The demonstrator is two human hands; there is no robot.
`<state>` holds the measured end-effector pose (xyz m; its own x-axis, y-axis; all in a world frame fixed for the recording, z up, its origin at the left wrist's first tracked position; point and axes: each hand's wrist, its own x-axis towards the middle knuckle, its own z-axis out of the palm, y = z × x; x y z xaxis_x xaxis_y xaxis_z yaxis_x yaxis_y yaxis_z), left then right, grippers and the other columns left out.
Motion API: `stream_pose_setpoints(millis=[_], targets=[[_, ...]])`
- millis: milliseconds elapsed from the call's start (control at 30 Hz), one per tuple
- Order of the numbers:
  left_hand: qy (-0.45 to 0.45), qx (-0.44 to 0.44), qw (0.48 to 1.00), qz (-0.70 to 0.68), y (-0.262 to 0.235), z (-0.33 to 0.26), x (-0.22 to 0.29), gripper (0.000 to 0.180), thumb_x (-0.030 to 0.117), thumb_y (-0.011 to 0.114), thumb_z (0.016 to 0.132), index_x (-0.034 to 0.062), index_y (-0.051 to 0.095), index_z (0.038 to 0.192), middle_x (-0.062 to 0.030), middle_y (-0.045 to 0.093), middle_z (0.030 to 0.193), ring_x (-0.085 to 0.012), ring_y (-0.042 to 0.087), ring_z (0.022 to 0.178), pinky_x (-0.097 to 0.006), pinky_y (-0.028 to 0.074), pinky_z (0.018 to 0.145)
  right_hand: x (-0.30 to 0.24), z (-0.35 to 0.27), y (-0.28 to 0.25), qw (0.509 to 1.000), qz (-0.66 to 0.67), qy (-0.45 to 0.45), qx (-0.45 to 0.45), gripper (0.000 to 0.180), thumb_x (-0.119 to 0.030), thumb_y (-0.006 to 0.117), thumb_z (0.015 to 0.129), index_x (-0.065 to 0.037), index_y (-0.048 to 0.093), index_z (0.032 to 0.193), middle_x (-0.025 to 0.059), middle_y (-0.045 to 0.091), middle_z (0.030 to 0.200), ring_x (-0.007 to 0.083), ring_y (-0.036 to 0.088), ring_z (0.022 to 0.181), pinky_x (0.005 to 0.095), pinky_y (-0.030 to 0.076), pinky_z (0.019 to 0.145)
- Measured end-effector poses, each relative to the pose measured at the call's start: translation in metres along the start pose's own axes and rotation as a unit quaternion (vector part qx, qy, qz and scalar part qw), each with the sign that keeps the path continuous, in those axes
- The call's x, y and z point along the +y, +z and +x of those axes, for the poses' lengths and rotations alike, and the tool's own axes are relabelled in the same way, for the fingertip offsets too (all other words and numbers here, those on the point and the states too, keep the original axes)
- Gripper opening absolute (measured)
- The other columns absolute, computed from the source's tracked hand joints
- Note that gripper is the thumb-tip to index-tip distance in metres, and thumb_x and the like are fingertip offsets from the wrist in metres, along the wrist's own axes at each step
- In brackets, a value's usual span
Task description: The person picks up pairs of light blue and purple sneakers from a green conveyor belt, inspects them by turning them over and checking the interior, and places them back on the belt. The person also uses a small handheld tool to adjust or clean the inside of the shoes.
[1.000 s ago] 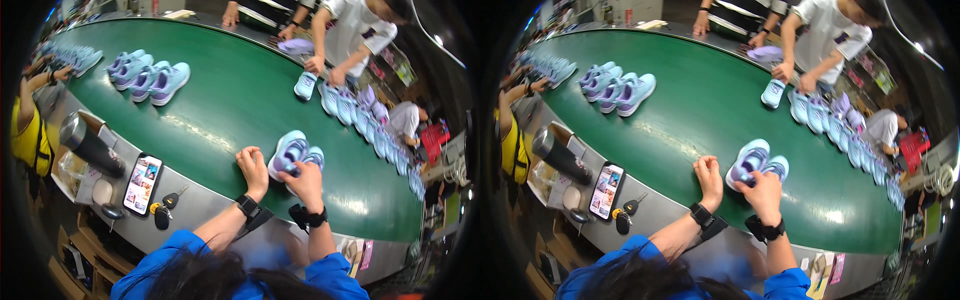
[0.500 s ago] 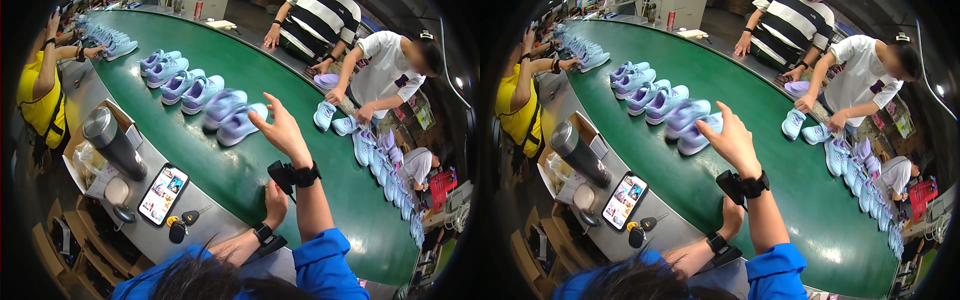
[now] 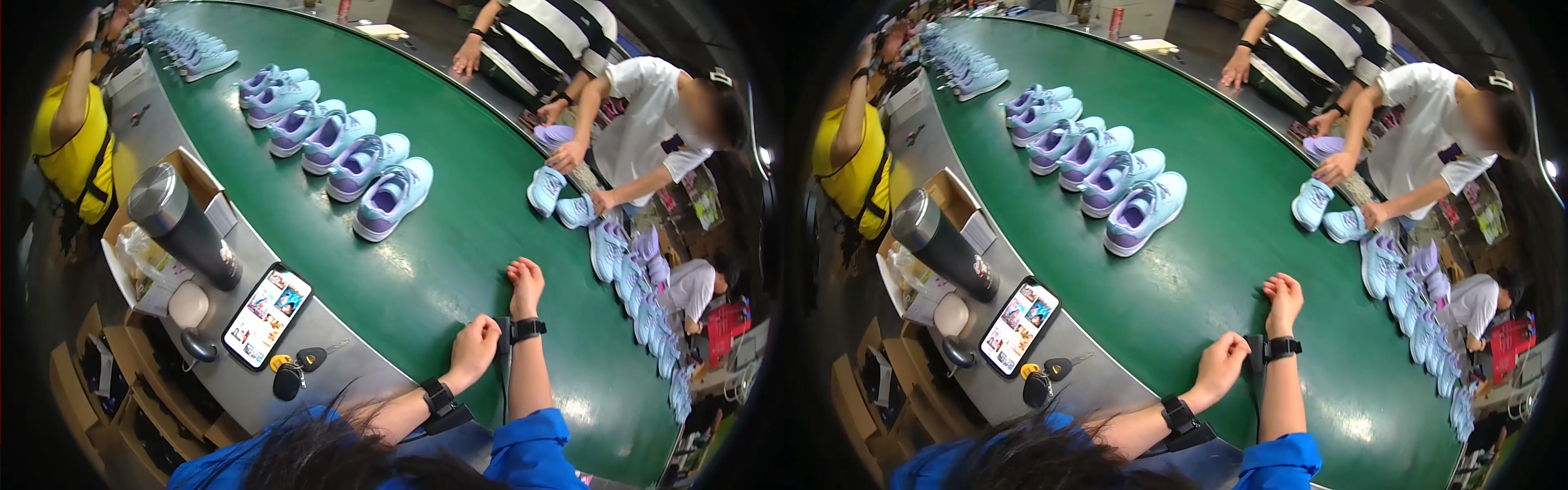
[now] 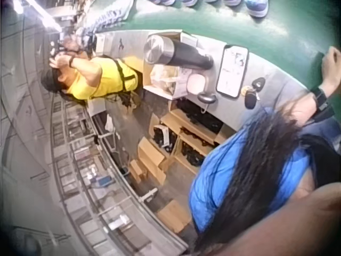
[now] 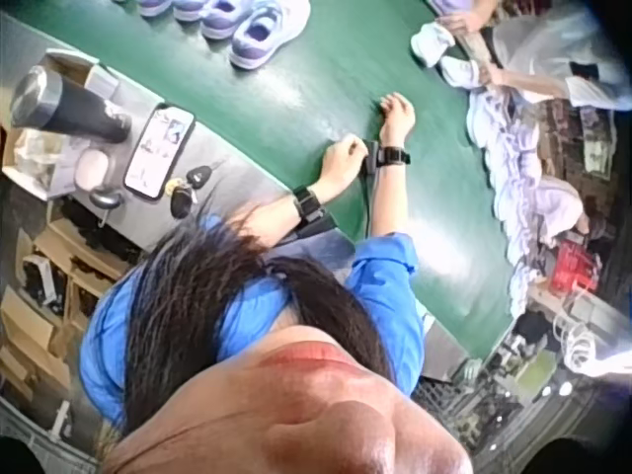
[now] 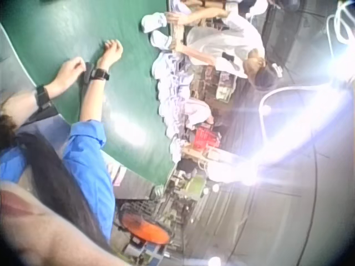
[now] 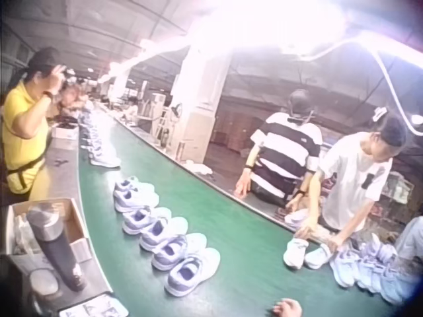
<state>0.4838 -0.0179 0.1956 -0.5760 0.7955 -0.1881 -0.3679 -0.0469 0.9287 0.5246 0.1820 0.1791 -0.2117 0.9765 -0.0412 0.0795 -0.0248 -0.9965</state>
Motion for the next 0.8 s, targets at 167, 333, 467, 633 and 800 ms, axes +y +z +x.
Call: stream_pose_setpoints(millis=[167,333,467,633,800], targets=[[0.0,0.006,1.0,-0.005,-0.005,-0.003,0.003,0.018,0.02,0.052,0.091,0.0034,0.057,0.084,-0.006,0.059,0.065,-0.0144,0.055,0.059,-0.029,0.043,0.055,-0.005,-0.008,0.012,0.998,0.049,-0.025,-0.022,0.015,-0.01,0.053,0.094,-0.001,0.057,0.105,0.0065,0.061,0.09,0.0114,0.059,0.073,0.0215,0.05,0.064],[-0.002,0.003,1.0,-0.012,-0.002,-0.003,0.004,0.016,0.019,0.053,0.09,0.0045,0.057,0.084,-0.0085,0.06,0.065,-0.0184,0.058,0.058,-0.032,0.044,0.055,-0.008,-0.008,0.01,0.996,0.089,-0.013,-0.017,0.017,-0.01,0.054,0.093,-0.001,0.057,0.107,0.005,0.061,0.091,0.0104,0.059,0.074,0.0195,0.049,0.065],[-0.019,0.055,0.996,-0.063,-0.002,0.0,0.005,0.014,0.012,0.052,0.091,0.0031,0.058,0.083,0.0018,0.054,0.07,-0.0049,0.046,0.063,-0.022,0.039,0.057,-0.029,-0.018,0.01,0.972,0.208,0.043,-0.097,0.022,-0.011,0.055,0.093,-0.002,0.056,0.112,0.003,0.059,0.092,0.0096,0.055,0.077,0.021,0.047,0.067],[-0.054,0.098,0.991,-0.079,-0.005,0.009,-0.011,0.019,0.019,0.053,0.09,0.0021,0.056,0.083,-0.0058,0.058,0.071,-0.0123,0.051,0.063,-0.029,0.044,0.061,-0.141,-0.112,0.07,0.91,0.282,0.091,-0.29,0.031,-0.028,0.052,0.093,-0.002,0.055,0.108,0.004,0.048,0.088,0.0139,0.045,0.078,0.0266,0.041,0.065],[-0.107,0.082,0.975,-0.177,-0.009,0.011,-0.005,0.014,0.016,0.053,0.09,0.0044,0.056,0.084,-0.0002,0.051,0.07,-0.0063,0.045,0.064,-0.023,0.038,0.057,-0.208,-0.231,0.098,0.759,0.318,0.127,-0.554,0.054,-0.048,0.045,0.09,0.003,0.056,0.103,0.0077,0.048,0.095,0.0136,0.047,0.082,0.0249,0.035,0.076]])
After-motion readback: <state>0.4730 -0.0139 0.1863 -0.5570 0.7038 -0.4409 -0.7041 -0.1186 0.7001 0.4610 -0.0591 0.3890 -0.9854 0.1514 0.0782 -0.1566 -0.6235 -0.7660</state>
